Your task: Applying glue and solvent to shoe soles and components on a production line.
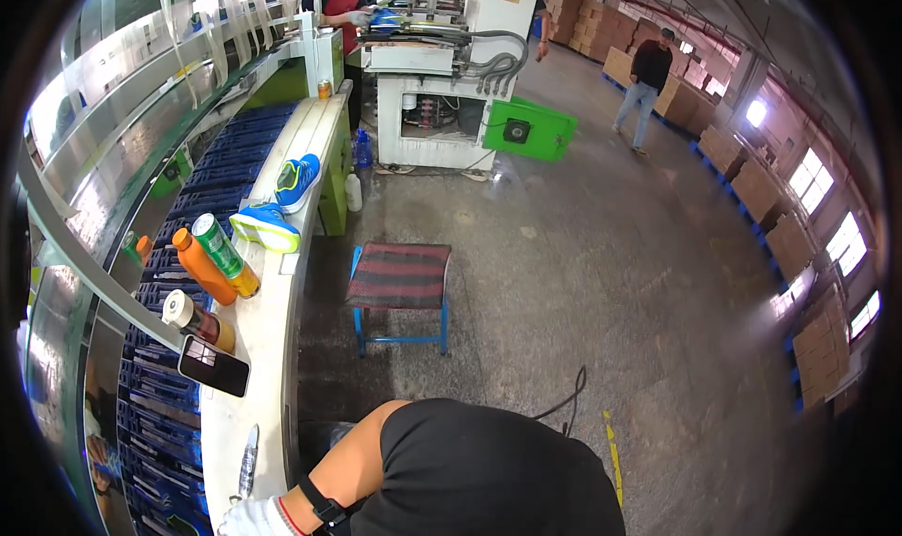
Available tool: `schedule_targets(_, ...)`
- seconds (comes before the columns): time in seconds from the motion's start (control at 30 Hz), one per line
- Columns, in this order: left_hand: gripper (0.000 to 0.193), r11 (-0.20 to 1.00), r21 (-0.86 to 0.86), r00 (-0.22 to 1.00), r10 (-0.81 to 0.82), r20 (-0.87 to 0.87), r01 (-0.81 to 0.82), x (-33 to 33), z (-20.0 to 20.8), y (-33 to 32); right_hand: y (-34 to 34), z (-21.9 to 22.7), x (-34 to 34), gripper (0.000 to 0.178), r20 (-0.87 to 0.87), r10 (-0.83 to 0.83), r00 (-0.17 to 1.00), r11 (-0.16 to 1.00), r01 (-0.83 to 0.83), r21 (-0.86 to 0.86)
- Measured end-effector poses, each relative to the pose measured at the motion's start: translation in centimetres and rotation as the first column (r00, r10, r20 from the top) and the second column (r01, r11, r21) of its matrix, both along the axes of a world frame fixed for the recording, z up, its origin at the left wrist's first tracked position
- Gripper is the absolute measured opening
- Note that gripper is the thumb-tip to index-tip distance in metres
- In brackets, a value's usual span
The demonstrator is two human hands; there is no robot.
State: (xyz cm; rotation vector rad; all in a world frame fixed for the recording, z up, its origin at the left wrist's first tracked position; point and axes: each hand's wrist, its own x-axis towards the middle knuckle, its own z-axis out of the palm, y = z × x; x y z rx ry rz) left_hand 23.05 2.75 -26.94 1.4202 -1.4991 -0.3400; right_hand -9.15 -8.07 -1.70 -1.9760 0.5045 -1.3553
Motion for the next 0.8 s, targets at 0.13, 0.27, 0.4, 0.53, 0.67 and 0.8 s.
schedule_targets(0.13,0.024,0.997,0.066,0.999,-0.044,-0.031,0.046,10.4,-9.2,-2.0,-1.3,-0.3,1.8,0.041,0.04,0.031,0.999,0.999,-0.032,0.013)
schedule_targets(0.27,0.024,0.978,0.153,0.987,-0.125,-0.097,0.139,8.7,-6.1,0.0,-0.8,-2.2,2.2,0.043,0.053,0.019,0.998,0.998,-0.021,0.054)
schedule_targets(0.4,0.025,0.957,0.219,0.973,-0.157,-0.167,0.192,-7.0,14.0,1.6,-1.4,-2.4,-0.4,0.045,0.065,0.051,0.997,0.995,-0.057,0.082)
schedule_targets(0.53,0.04,0.974,0.226,0.94,-0.102,0.324,0.028,-10.9,21.6,2.5,-1.8,0.2,-2.0,0.036,0.085,0.159,0.984,0.981,-0.167,0.102)
schedule_targets(0.67,0.046,0.98,0.157,0.935,-0.164,0.314,0.119,-11.4,22.8,-0.5,-1.1,-0.9,-2.1,0.024,0.411,-0.123,0.903,0.902,-0.07,0.426)
schedule_targets(0.8,0.055,0.972,0.067,0.922,-0.235,0.308,0.226,-11.5,24.1,-3.1,-3.5,-3.1,-1.1,0.038,0.512,-0.235,0.826,0.574,-0.307,0.759)
